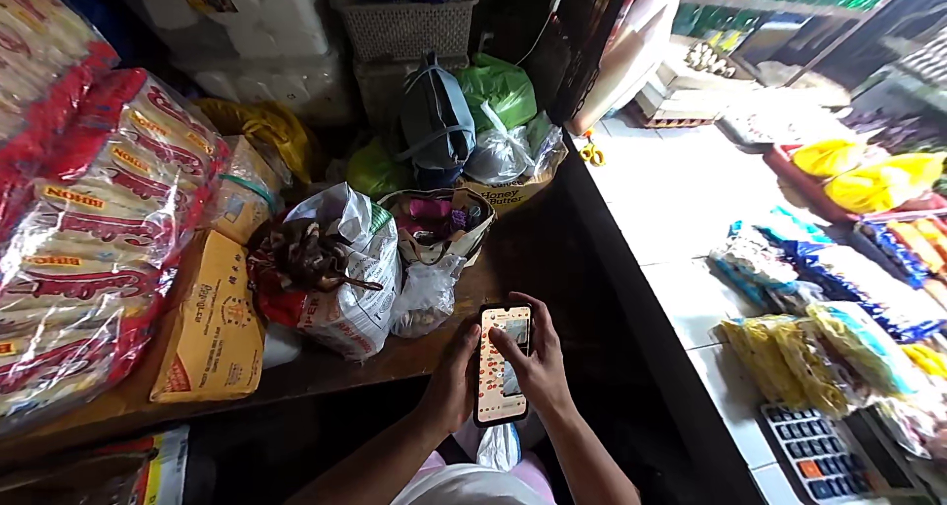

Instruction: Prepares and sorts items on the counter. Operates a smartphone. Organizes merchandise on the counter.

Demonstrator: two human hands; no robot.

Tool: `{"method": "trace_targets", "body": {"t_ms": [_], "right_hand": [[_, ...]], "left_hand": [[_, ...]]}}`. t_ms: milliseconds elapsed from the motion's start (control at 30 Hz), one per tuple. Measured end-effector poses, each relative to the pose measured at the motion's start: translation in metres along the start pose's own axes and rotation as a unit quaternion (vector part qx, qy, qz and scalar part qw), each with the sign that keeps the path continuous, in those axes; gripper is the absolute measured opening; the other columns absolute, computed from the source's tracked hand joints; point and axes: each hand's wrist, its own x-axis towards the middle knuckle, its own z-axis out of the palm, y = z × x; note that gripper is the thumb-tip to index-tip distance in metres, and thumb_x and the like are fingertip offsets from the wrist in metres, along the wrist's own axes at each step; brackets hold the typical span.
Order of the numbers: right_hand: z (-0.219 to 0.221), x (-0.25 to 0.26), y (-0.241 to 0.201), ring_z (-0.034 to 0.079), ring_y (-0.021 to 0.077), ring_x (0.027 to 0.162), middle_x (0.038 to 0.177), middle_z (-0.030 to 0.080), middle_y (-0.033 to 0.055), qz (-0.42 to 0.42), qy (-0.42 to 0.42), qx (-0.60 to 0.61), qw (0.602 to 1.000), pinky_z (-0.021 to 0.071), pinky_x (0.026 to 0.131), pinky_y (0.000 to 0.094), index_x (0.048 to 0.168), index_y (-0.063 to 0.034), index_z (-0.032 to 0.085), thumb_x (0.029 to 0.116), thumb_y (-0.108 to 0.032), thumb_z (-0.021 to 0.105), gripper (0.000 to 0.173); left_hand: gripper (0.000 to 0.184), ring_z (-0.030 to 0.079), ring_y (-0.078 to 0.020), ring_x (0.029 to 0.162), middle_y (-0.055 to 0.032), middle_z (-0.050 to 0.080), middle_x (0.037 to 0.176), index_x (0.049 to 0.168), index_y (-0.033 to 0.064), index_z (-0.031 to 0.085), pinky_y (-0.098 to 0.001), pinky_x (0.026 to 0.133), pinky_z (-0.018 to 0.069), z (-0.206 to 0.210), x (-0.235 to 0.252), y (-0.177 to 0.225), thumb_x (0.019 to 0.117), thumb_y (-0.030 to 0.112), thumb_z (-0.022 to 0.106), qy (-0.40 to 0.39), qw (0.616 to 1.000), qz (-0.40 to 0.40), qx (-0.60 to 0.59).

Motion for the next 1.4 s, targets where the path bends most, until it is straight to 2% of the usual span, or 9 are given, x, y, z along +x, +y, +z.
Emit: {"method": "trace_targets", "body": {"t_ms": [100,267,400,667,767,867,1167,1233,1400], "right_hand": [[0.001,0.000,0.002,0.070,0.0060,0.090,0.112,0.068,0.0082,-0.013,0.008,-0.006,1.000,0.0615,0.077,0.0232,0.139,0.0038,0.047,0.0829,-0.027,0.077,0.070],[-0.003,0.000,0.002,0.068,0.0040,0.090,0.116,0.065,0.0080,-0.014,0.004,0.045,0.999,0.0587,0.076,0.0205,0.139,0.0069,0.046,0.0873,-0.010,0.057,0.056],[-0.007,0.000,0.003,0.068,0.0049,0.094,0.118,0.065,0.0091,-0.016,0.006,0.043,0.999,0.0588,0.080,0.0213,0.140,0.0067,0.047,0.0878,-0.009,0.056,0.055],[-0.020,0.004,0.004,0.066,0.0033,0.098,0.114,0.070,0.0056,-0.040,0.029,0.056,0.997,0.0553,0.088,0.0214,0.126,0.0043,0.064,0.1043,-0.013,0.031,0.043],[-0.019,0.004,-0.001,0.065,0.0011,0.096,0.111,0.069,0.0043,-0.053,0.036,0.015,0.998,0.0539,0.085,0.0194,0.125,0.0040,0.064,0.1030,-0.017,0.046,0.035],[-0.014,0.002,-0.005,0.067,0.0033,0.094,0.113,0.068,0.0054,-0.045,0.047,-0.016,0.998,0.0574,0.081,0.0208,0.125,0.0017,0.062,0.0923,-0.029,0.067,0.045],[-0.004,-0.001,-0.001,0.067,0.0025,0.093,0.112,0.069,0.0054,-0.065,0.070,-0.048,0.994,0.0577,0.079,0.0193,0.123,0.0008,0.061,0.0822,-0.029,0.080,0.054],[-0.004,-0.002,0.000,0.067,0.0024,0.093,0.112,0.068,0.0054,-0.060,0.064,-0.040,0.995,0.0575,0.079,0.0193,0.124,0.0010,0.061,0.0843,-0.029,0.078,0.052],[-0.007,0.000,0.003,0.063,0.0025,0.103,0.112,0.069,0.0046,-0.061,0.047,0.020,0.997,0.0514,0.092,0.0209,0.118,0.0034,0.066,0.1014,-0.018,0.049,0.032]], "left_hand": [[0.037,0.070,-0.0157,0.105,-0.0080,0.069,0.116,0.138,0.0047,0.047,-0.0341,0.092,0.0598,-0.002,0.001,-0.002,0.1102,0.023,0.031,-0.009,1.000,0.013,-0.001],[0.036,0.070,-0.0169,0.105,-0.0085,0.069,0.116,0.138,0.0050,0.047,-0.0349,0.091,0.0599,0.000,0.002,0.000,0.1105,0.023,0.030,-0.009,1.000,0.003,-0.007],[0.037,0.070,-0.0172,0.105,-0.0091,0.069,0.116,0.137,0.0051,0.047,-0.0359,0.091,0.0599,0.002,0.006,-0.001,0.1105,0.023,0.029,-0.010,1.000,-0.004,-0.016],[0.039,0.072,-0.0209,0.102,-0.0122,0.071,0.114,0.138,0.0077,0.048,-0.0388,0.088,0.0614,0.005,0.006,0.001,0.1120,0.027,0.026,-0.006,0.997,-0.054,-0.049],[0.037,0.072,-0.0181,0.102,-0.0097,0.071,0.113,0.136,0.0063,0.048,-0.0364,0.088,0.0612,0.006,0.005,-0.001,0.1104,0.025,0.030,-0.019,0.999,-0.038,-0.014],[0.036,0.070,-0.0149,0.104,-0.0064,0.070,0.114,0.134,0.0045,0.052,-0.0344,0.092,0.0595,0.007,0.002,-0.005,0.1083,0.024,0.036,-0.032,0.999,0.000,0.030],[0.037,0.068,-0.0107,0.107,-0.0035,0.068,0.117,0.137,0.0010,0.049,-0.0307,0.095,0.0578,0.004,-0.003,-0.005,0.1096,0.016,0.028,-0.025,0.998,0.032,0.050],[0.036,0.069,-0.0112,0.105,-0.0038,0.069,0.116,0.136,0.0021,0.050,-0.0309,0.093,0.0586,0.004,-0.004,-0.005,0.1097,0.016,0.030,-0.023,0.998,0.031,0.047],[0.037,0.071,-0.0167,0.103,-0.0085,0.070,0.115,0.136,0.0039,0.050,-0.0353,0.091,0.0604,0.002,-0.005,-0.002,0.1110,0.023,0.030,-0.014,0.999,-0.009,0.029]]}}
